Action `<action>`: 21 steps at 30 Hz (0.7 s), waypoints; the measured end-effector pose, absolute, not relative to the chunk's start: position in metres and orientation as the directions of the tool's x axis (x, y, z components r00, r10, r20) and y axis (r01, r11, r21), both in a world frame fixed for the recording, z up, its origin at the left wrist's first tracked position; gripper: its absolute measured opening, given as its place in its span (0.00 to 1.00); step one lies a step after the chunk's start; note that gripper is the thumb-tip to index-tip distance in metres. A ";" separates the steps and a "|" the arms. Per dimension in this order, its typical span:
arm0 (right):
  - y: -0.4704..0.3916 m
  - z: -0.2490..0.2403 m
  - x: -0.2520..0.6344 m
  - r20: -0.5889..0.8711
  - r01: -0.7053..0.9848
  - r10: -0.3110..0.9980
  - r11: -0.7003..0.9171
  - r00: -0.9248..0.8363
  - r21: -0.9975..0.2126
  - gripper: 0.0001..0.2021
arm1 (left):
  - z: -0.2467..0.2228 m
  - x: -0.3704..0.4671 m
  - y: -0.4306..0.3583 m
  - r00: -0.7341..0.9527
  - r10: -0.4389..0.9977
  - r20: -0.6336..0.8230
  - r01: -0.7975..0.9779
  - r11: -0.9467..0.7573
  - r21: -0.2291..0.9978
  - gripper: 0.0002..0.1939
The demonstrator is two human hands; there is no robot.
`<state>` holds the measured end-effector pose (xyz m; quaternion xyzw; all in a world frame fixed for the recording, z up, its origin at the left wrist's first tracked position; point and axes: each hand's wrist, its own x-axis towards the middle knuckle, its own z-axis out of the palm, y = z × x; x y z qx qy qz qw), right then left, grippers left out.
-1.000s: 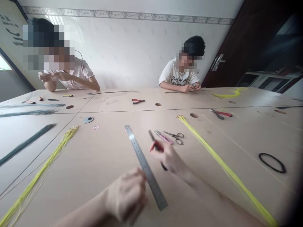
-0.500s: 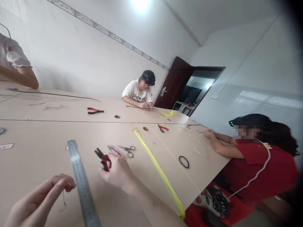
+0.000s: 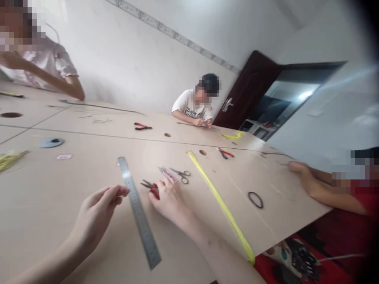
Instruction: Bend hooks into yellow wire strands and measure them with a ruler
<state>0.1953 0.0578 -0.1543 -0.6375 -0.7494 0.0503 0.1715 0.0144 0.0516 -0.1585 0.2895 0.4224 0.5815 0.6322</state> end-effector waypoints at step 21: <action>0.028 -0.154 0.168 0.210 0.559 0.924 0.363 -0.319 -0.746 0.07 | -0.135 0.023 0.036 0.172 0.981 -0.090 -0.654 0.182 0.734 0.08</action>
